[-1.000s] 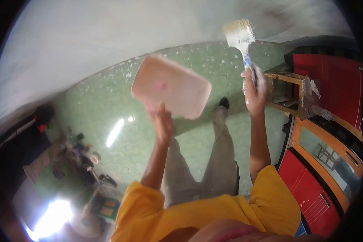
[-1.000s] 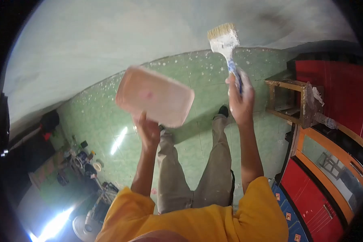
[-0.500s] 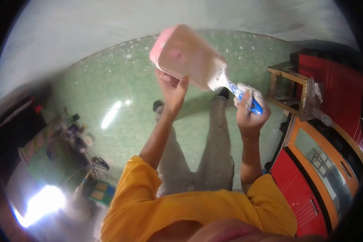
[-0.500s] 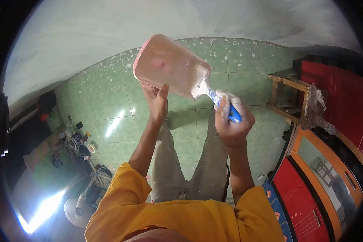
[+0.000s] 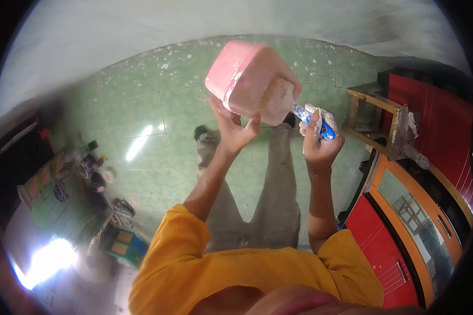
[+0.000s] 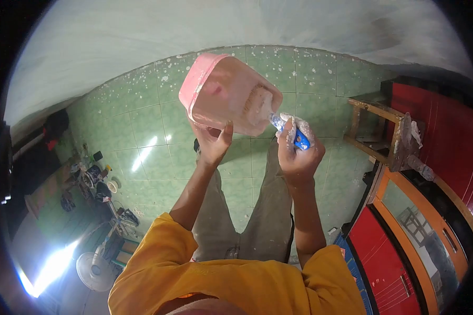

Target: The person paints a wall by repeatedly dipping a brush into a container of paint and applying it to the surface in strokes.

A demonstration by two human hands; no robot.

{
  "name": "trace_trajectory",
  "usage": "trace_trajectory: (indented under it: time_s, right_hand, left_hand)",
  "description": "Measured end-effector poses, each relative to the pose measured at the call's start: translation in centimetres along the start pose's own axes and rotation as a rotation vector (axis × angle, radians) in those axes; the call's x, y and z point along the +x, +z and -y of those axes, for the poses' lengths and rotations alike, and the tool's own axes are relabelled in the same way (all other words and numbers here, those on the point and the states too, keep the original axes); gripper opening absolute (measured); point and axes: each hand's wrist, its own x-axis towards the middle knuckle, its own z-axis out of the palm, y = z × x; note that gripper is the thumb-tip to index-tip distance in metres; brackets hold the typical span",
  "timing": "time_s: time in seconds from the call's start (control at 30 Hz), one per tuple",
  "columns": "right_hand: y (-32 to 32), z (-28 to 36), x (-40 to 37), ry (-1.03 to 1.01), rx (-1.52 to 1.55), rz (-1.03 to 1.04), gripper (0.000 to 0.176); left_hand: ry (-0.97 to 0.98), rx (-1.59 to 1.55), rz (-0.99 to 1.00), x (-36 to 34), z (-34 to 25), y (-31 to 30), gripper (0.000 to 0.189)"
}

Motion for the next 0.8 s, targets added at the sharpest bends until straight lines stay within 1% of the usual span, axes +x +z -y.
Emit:
trace_trajectory:
  time_s: [0.1,0.2,0.23,0.33,0.43,0.53,0.63,0.73,0.8]
  right_hand:
    - [0.0,-0.4,-0.5,0.045,0.08,-0.033,0.012]
    - [-0.6,-1.8,-1.2,0.184,0.342,-0.092,0.018]
    - [-1.1,-2.7,-1.3,0.245,0.375,-0.06,0.026]
    - [-1.5,-5.3,-1.6,0.344,0.692,-0.038,0.03]
    - [-0.9,-6.3,-2.1,0.461,0.79,-0.079,0.033]
    - [-0.9,-8.2,-2.2,0.547,0.801,-0.038,0.035]
    - [-0.8,-8.8,-2.3,0.542,0.779,-0.01,0.037]
    - [-1.1,-8.3,-1.7,0.474,0.718,0.071,0.034]
    - [-1.0,-7.5,-1.2,0.471,0.651,0.091,0.031]
  left_hand:
    - [-0.036,-0.041,-0.031,0.1,0.1,0.2,0.087]
    - [-0.017,-0.068,-0.083,0.5,-0.1,0.3,0.082]
    - [0.002,-0.072,-0.104,0.9,-0.3,0.3,0.081]
    - [0.014,-0.104,-0.124,1.4,-0.8,-0.1,0.075]
    - [-0.023,-0.125,-0.193,1.6,-1.0,-0.5,0.072]
    - [0.008,-0.102,-0.172,1.7,-1.0,-1.1,0.072]
    - [0.008,-0.09,-0.166,1.9,-1.0,-1.7,0.071]
    - [-0.037,-0.083,-0.175,2.4,-0.8,-2.1,0.07]
    - [-0.062,-0.08,-0.178,2.7,-0.3,-2.6,0.076]
